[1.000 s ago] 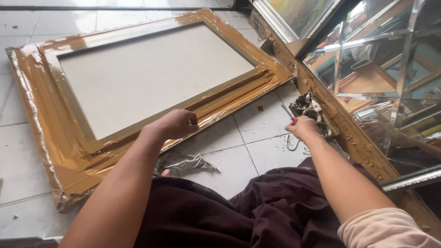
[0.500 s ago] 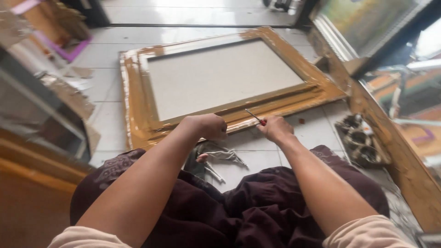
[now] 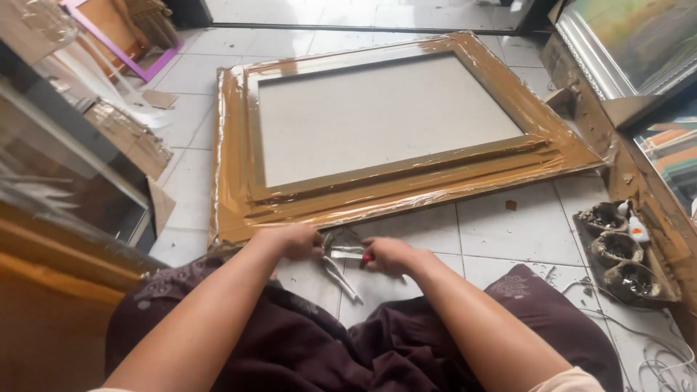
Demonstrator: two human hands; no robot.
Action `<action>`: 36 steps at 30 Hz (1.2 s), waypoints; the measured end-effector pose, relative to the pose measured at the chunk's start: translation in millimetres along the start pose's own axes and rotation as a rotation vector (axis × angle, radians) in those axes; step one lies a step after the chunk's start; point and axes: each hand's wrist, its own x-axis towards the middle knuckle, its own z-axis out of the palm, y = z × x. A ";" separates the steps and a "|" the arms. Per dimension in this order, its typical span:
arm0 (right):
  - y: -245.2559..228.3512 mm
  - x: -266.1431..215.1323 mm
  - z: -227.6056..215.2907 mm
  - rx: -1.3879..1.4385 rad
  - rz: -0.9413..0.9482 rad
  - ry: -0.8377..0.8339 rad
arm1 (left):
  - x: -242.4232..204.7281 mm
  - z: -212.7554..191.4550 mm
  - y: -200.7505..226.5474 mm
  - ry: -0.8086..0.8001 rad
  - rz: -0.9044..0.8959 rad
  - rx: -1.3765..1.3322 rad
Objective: Removing brown adhesive tape from a large picture frame using a small tool to score and peel.
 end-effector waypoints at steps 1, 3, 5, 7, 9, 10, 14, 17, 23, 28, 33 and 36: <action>1.6 4.2 0.3 0.006 0.012 0.000 | 11.5 5.1 -8.0 -0.006 0.011 0.003; 4.2 14.8 1.8 -0.039 0.121 -0.130 | 36.2 16.8 -26.4 0.034 -0.014 -0.034; -11.3 -10.6 -40.8 0.152 0.201 -0.223 | 25.7 -3.8 -10.1 0.075 0.033 -0.075; -6.1 -16.0 -61.9 0.344 0.275 -0.317 | 51.7 0.3 -11.8 0.112 0.073 -0.123; 19.7 -5.2 -59.9 0.511 0.393 0.016 | 112.2 31.8 -28.2 0.245 0.192 -0.111; 30.1 5.3 -60.4 0.511 0.401 0.008 | 97.9 30.9 -14.7 0.238 0.195 -0.119; 36.0 26.8 -67.3 0.293 0.528 0.187 | 77.0 57.0 26.9 0.031 0.440 0.037; 16.4 19.8 -74.1 0.225 0.515 0.133 | 72.2 51.0 38.1 -0.021 0.457 0.032; 4.6 6.9 -61.3 0.219 0.494 0.087 | 111.1 -7.1 -19.7 0.457 0.181 -0.053; -15.4 -8.5 -74.4 0.084 0.522 0.047 | 96.0 -26.0 -39.4 0.459 -0.110 -0.131; -5.7 -0.9 -71.8 0.002 0.541 0.010 | 100.1 -22.8 -39.7 0.348 -0.194 -0.084; -6.1 -0.1 -71.5 -0.033 0.535 0.019 | 98.9 -34.3 -36.2 0.329 -0.205 -0.123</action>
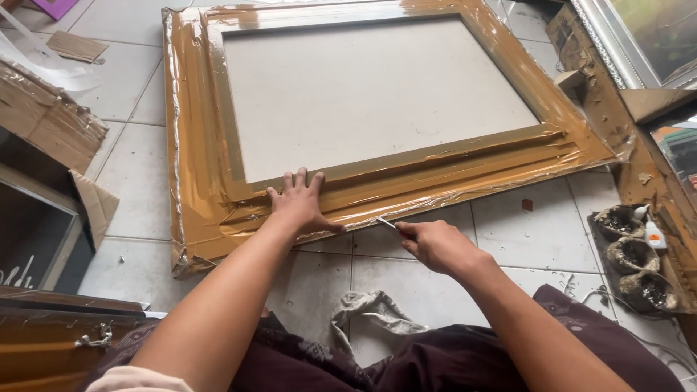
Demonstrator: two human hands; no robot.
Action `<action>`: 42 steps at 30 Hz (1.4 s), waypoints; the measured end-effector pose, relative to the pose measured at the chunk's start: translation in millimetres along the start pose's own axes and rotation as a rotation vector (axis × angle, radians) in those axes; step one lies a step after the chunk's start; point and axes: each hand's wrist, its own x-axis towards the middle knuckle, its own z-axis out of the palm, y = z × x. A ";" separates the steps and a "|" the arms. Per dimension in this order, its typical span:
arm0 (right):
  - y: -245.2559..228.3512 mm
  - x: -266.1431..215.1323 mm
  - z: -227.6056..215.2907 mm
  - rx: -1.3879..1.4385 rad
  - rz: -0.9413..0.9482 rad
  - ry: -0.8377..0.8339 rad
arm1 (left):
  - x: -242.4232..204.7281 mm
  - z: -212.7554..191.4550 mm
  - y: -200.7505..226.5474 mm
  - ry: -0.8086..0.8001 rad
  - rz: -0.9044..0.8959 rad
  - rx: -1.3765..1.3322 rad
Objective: Removing brown adhesive tape from a large picture frame using a small tool to score and peel.
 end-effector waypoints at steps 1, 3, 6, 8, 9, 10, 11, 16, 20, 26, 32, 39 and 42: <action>-5.3 -5.7 -2.6 -0.001 0.000 -0.002 | 0.8 -0.3 -0.4 -0.001 -0.001 -0.001; -13.9 -17.6 -7.7 -0.035 0.007 0.008 | 2.9 0.2 0.8 0.007 -0.007 0.013; -15.4 -13.1 -7.6 -0.072 0.016 0.017 | 7.8 -4.1 1.8 0.007 -0.037 0.035; -19.6 -12.7 -4.5 -0.108 0.011 0.020 | 15.7 2.1 -1.8 0.003 -0.030 0.031; -21.8 -12.1 -3.6 -0.144 0.002 0.026 | 20.2 4.2 -3.6 0.004 -0.025 0.029; -24.1 -13.6 -2.6 -0.145 0.004 0.029 | 27.6 8.3 -4.2 0.005 -0.023 0.028; -27.1 -15.7 -0.1 -0.153 -0.015 0.045 | 33.1 14.1 -6.0 0.008 -0.026 -0.001; -40.4 -10.4 29.7 -0.095 -0.022 0.067 | 44.7 18.1 -0.2 0.031 -0.027 -0.051; -49.2 -10.7 47.4 -0.090 -0.031 0.073 | 61.4 29.6 -5.5 0.023 -0.039 0.050; -22.5 1.8 65.0 0.214 -0.034 0.097 | 63.6 27.6 -0.9 0.034 -0.033 0.040; -41.2 -18.0 63.0 0.175 -0.052 0.102 | 42.8 18.6 -2.4 0.058 -0.022 -0.010; -42.0 -46.2 45.0 0.570 0.035 0.047 | 42.2 20.4 -3.3 0.054 -0.011 -0.008; -42.6 -35.0 52.1 0.438 0.033 0.026 | 31.7 12.9 -1.3 0.047 -0.004 -0.031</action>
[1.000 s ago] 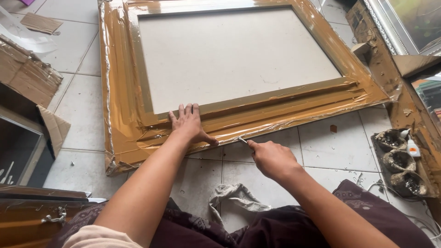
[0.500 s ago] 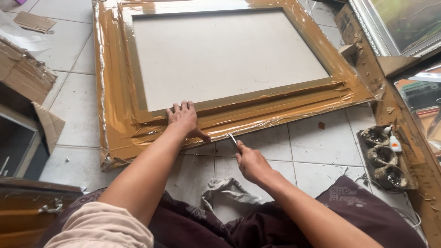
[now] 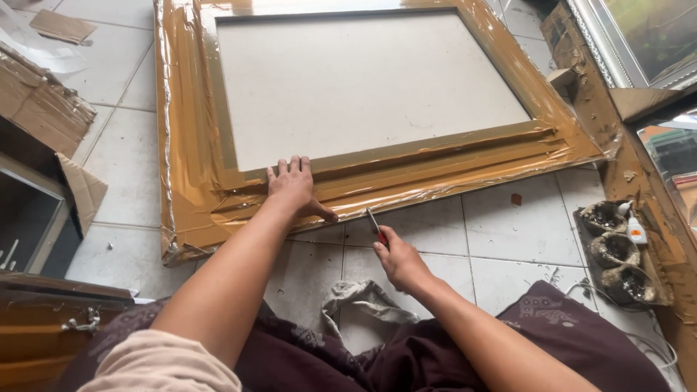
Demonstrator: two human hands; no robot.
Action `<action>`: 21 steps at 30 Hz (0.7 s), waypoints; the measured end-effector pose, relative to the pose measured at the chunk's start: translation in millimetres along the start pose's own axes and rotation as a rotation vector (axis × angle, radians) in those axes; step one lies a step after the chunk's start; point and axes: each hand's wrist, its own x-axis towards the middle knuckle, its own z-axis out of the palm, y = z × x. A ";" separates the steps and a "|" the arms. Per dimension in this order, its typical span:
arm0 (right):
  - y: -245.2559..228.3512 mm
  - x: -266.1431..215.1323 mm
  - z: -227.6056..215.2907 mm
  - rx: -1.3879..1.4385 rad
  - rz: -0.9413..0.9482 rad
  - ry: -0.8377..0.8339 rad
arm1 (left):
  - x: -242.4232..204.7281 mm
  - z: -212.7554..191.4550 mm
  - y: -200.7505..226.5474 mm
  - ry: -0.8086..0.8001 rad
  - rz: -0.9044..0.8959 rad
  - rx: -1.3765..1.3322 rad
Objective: Removing brown adhesive tape from a large picture frame using a small tool to score and peel.
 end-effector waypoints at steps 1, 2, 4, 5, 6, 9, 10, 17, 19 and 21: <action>12.0 23.6 8.3 0.001 -0.005 0.001 | -2.8 -3.4 0.7 0.004 -0.002 0.002; 23.9 47.3 16.7 0.377 0.058 -0.043 | -5.6 -6.5 1.5 -0.002 -0.003 0.000; 28.5 60.6 16.5 0.752 0.132 -0.096 | -10.3 -4.2 2.4 -0.020 -0.005 -0.004; 17.8 54.4 5.9 0.915 0.198 -0.132 | -8.5 -3.9 1.0 -0.023 -0.003 -0.003; 7.0 48.2 -5.0 1.078 0.265 -0.169 | -6.5 -3.9 -0.4 -0.026 -0.001 -0.002; 19.3 70.6 22.7 0.857 0.149 -0.035 | -9.7 -4.7 0.1 -0.041 -0.010 -0.009; 28.9 89.2 30.0 0.857 0.145 -0.037 | -9.7 -7.9 -0.2 -0.039 -0.013 -0.007; 49.5 148.5 -12.6 -0.253 0.043 0.110 | -4.3 -3.6 1.7 -0.046 -0.012 0.007; 59.6 160.7 -48.0 -0.459 0.122 0.002 | -0.5 -1.3 3.5 -0.051 -0.015 0.010; 95.3 197.3 -64.1 0.003 -0.092 0.010 | 1.3 -4.1 2.4 -0.069 -0.020 -0.001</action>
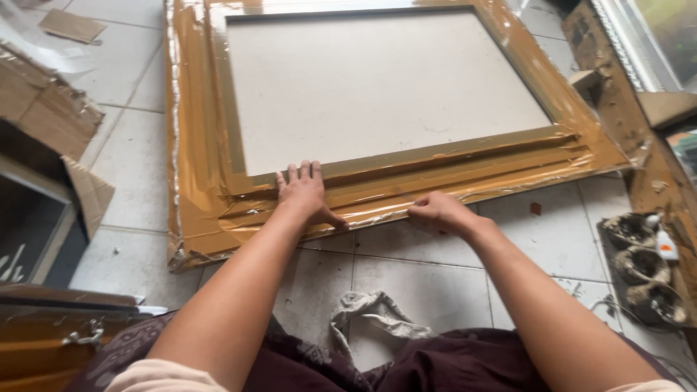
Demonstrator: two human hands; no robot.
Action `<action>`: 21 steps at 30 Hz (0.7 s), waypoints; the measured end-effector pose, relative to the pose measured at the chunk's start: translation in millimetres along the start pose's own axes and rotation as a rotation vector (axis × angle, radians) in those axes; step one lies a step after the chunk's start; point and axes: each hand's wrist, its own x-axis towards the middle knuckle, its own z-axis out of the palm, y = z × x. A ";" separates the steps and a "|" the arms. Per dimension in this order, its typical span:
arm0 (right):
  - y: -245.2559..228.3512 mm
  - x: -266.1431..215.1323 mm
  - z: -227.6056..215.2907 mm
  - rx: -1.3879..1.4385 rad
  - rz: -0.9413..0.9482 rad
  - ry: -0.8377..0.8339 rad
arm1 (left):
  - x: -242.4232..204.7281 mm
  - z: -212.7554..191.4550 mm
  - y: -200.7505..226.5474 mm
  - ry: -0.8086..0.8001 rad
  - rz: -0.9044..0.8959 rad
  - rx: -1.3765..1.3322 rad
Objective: Removing brown adhesive tape from a large picture frame using a small tool to score and peel.
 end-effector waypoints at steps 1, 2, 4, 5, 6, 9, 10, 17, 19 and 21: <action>-13.9 -5.4 3.5 -0.004 -0.007 -0.009 | -0.2 2.1 -5.7 0.000 -0.012 -0.003; -22.7 -13.3 1.9 0.034 -0.059 0.113 | 2.7 4.0 -4.5 0.005 -0.006 0.002; -42.6 -33.6 7.1 0.073 -0.111 0.231 | 3.5 5.0 -2.2 0.008 -0.004 0.007; -54.2 -46.3 14.1 0.033 -0.199 0.272 | 1.2 4.0 -1.8 0.013 -0.001 -0.006; -65.8 -59.5 21.5 -0.006 -0.288 0.313 | -1.5 2.7 -1.4 0.019 0.001 -0.017; -76.2 -61.0 29.7 -0.257 -0.288 0.285 | -11.4 -4.6 1.2 0.024 -0.001 -0.040; -73.7 -57.0 30.3 -0.254 -0.287 0.286 | -11.3 -4.7 1.7 0.023 0.000 -0.037; -68.4 -42.1 39.2 -0.348 -0.298 0.339 | 1.7 3.9 -2.1 0.026 0.002 0.000; -72.4 -48.0 40.0 -0.361 -0.290 0.342 | 0.2 5.4 -1.1 0.019 -0.001 -0.001; -87.6 -61.2 38.6 -0.250 -0.144 0.260 | 0.1 5.5 -2.0 0.034 0.003 -0.017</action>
